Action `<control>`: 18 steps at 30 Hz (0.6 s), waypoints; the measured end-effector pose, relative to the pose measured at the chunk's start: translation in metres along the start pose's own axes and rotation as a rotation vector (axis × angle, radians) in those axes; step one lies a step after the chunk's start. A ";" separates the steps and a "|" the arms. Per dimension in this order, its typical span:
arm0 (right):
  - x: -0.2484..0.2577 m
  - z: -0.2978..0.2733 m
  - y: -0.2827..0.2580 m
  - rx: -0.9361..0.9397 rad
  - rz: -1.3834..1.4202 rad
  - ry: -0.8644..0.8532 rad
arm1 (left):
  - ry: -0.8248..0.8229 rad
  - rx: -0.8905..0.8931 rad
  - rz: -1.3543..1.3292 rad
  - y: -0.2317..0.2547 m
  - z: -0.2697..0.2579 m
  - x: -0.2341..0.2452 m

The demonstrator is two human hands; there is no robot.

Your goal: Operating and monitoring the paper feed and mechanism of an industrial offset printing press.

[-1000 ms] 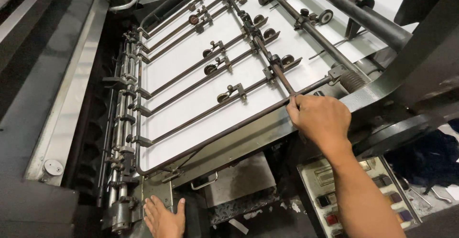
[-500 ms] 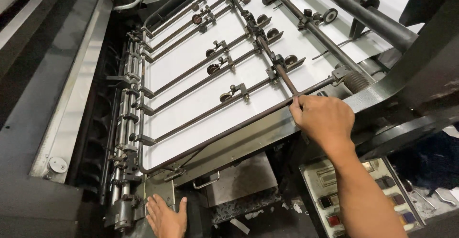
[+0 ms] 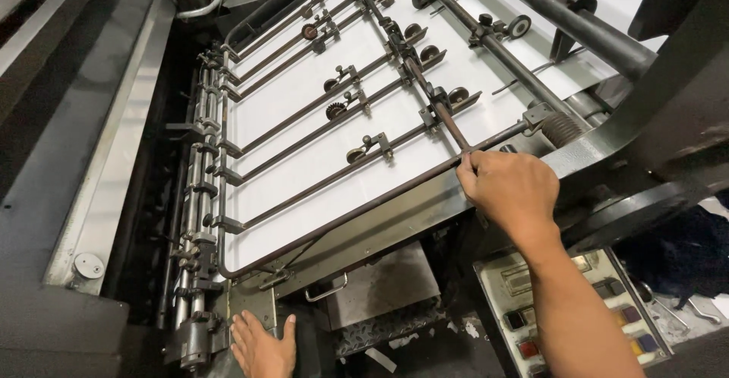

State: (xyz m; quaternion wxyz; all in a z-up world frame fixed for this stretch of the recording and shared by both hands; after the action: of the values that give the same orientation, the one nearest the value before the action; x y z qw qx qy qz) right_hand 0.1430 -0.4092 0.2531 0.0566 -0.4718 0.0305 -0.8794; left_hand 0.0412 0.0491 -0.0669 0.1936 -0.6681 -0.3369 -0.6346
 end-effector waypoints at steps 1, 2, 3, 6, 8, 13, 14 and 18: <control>0.000 0.000 0.000 0.002 0.007 0.000 | 0.004 -0.003 -0.001 0.000 0.000 -0.001; 0.001 0.000 0.001 -0.001 0.006 0.000 | 0.003 -0.006 0.000 0.000 0.000 -0.002; 0.001 0.000 0.000 -0.002 0.009 -0.006 | 0.019 -0.012 -0.012 -0.001 0.000 -0.002; 0.001 0.000 -0.001 -0.007 0.008 -0.017 | 0.048 -0.022 -0.038 -0.002 0.001 -0.004; 0.001 0.000 -0.001 -0.013 0.003 -0.021 | 0.060 -0.025 -0.052 -0.003 0.001 -0.006; 0.002 0.000 -0.001 -0.033 0.020 -0.036 | 0.069 -0.012 -0.051 -0.002 0.000 -0.004; 0.001 -0.001 -0.001 -0.030 0.022 -0.037 | 0.070 -0.008 -0.051 -0.001 -0.001 -0.002; 0.000 -0.001 0.001 -0.036 0.003 -0.041 | 0.104 -0.048 -0.098 0.001 -0.009 0.006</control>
State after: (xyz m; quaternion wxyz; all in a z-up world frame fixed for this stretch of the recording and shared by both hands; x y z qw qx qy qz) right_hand 0.1422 -0.4097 0.2523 0.0500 -0.4906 0.0461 -0.8688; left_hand 0.0354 0.0428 -0.0600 0.1633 -0.6212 -0.3435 -0.6852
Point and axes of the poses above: each hand's wrist, its own z-axis towards the middle knuckle, its own x-axis out of the back of the hand, y = z × x, the point moved 3 cm from there along z, towards the middle knuckle, and after that the axes turned 5 degrees about x, right-handed, at the moved point
